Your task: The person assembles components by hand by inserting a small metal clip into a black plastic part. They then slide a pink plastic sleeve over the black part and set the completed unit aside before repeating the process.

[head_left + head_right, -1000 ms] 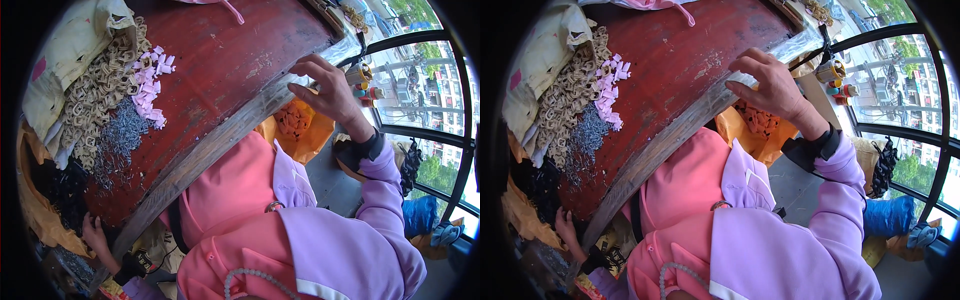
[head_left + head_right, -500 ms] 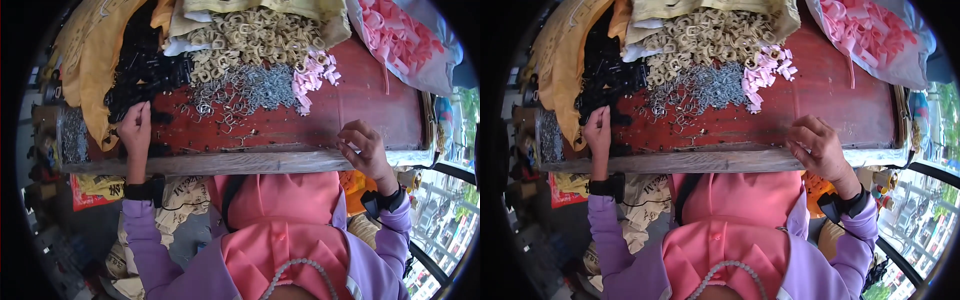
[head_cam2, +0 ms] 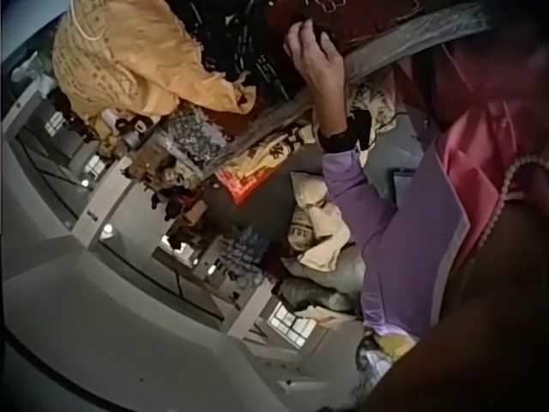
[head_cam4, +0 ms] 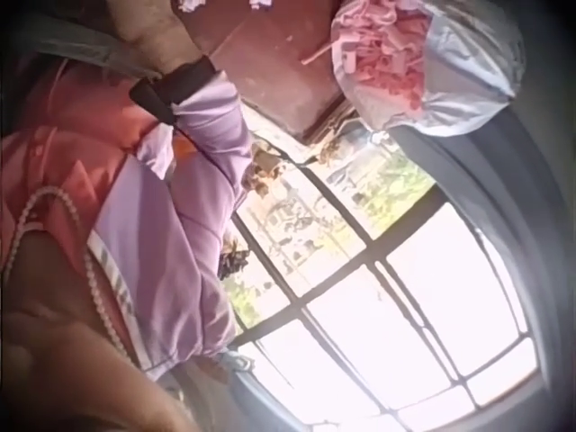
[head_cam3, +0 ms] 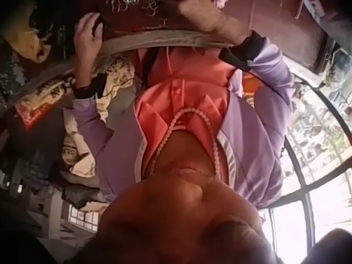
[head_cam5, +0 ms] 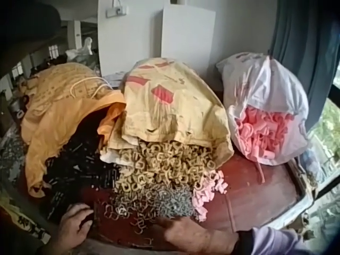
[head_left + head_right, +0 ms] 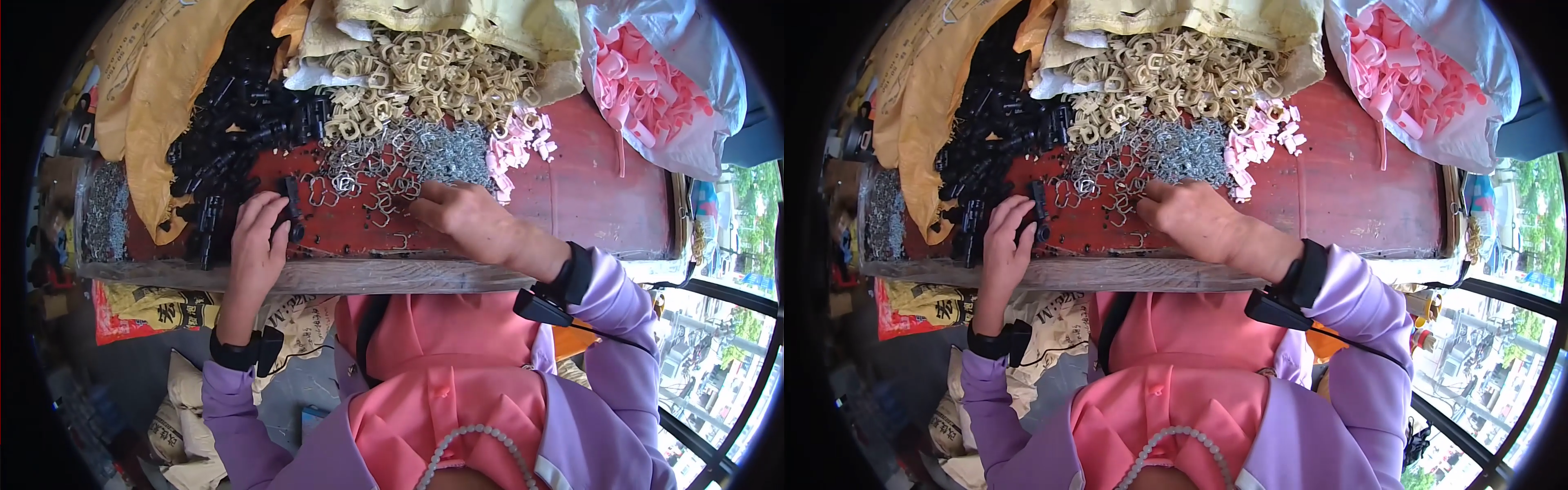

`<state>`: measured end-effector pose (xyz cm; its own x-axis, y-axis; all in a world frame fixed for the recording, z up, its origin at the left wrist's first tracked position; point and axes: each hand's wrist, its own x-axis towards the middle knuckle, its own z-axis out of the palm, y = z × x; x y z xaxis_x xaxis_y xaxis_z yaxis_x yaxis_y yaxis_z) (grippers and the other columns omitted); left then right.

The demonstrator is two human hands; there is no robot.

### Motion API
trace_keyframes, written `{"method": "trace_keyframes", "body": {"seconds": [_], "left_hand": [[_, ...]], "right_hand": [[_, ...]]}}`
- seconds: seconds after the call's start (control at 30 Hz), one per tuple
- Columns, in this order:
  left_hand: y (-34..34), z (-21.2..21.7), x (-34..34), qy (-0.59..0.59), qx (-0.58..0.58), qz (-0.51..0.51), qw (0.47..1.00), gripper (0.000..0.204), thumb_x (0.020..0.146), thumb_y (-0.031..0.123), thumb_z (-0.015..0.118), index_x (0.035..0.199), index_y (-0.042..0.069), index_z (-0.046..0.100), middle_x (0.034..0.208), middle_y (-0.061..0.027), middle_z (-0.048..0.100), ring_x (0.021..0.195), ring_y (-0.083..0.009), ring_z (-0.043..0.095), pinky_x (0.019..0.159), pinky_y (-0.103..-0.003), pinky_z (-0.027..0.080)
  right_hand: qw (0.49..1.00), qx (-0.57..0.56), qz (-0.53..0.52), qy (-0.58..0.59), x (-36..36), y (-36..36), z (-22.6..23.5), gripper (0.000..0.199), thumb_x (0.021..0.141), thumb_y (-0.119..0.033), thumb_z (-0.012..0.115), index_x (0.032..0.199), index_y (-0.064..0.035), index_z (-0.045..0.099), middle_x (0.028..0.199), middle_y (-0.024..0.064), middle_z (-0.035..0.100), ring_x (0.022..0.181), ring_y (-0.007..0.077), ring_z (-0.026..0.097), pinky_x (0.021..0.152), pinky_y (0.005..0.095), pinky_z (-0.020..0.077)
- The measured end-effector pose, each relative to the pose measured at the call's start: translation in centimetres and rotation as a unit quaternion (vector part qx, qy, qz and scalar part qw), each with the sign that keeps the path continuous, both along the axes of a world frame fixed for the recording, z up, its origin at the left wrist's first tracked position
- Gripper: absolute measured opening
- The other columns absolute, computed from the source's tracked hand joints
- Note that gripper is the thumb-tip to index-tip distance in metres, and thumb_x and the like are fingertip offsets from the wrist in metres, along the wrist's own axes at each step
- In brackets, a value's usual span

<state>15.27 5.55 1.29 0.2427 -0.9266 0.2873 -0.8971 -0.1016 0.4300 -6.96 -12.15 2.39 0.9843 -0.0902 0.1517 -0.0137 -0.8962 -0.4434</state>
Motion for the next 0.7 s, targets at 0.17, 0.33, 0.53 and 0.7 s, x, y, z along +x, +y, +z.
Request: {"method": "trace_keyframes", "body": {"seconds": [0.17,0.33,0.53,0.7], "left_hand": [[2.0,-0.2,0.0,0.000,0.042,0.040,0.998,0.029,0.070,0.004,0.055,0.098,-0.001,0.052,0.093,-0.0139,0.050,0.085,-0.0309,0.047,0.074,-0.035,0.040],[1.8,-0.3,-0.7,-0.028,0.078,0.025,0.996,0.029,0.070,0.008,0.057,0.097,-0.001,0.052,0.087,-0.0133,0.048,0.080,-0.0301,0.046,0.073,-0.036,0.039],[2.1,1.0,-1.6,-0.065,0.097,0.001,0.993,0.029,0.069,0.010,0.058,0.096,0.000,0.052,0.081,-0.0111,0.048,0.081,-0.0291,0.045,0.075,-0.035,0.038],[1.8,1.7,-1.6,-0.022,0.104,-0.014,0.994,0.024,0.068,0.009,0.060,0.089,-0.001,0.053,0.080,-0.0114,0.048,0.075,-0.0288,0.049,0.068,-0.034,0.040]], "right_hand": [[0.995,-0.059,-0.005,0.079,2.1,1.2,-2.2,0.019,0.062,-0.006,0.053,0.080,-0.0017,0.049,0.079,0.0112,0.050,0.065,0.0259,0.057,0.052,0.0339,0.0489],[0.994,-0.072,-0.026,0.076,2.1,1.6,-2.3,0.016,0.066,-0.007,0.053,0.079,-0.0032,0.044,0.072,0.0120,0.046,0.058,0.0291,0.054,0.049,0.0366,0.0459],[0.994,0.069,-0.079,0.021,-0.1,1.0,-2.0,0.012,0.072,-0.003,0.049,0.084,-0.0014,0.044,0.072,0.0126,0.048,0.058,0.0314,0.053,0.052,0.0373,0.0438],[0.974,0.200,-0.106,0.011,-2.9,0.2,0.7,0.012,0.074,-0.004,0.048,0.084,0.0002,0.044,0.075,0.0161,0.050,0.067,0.0324,0.054,0.060,0.0366,0.0449]]}}
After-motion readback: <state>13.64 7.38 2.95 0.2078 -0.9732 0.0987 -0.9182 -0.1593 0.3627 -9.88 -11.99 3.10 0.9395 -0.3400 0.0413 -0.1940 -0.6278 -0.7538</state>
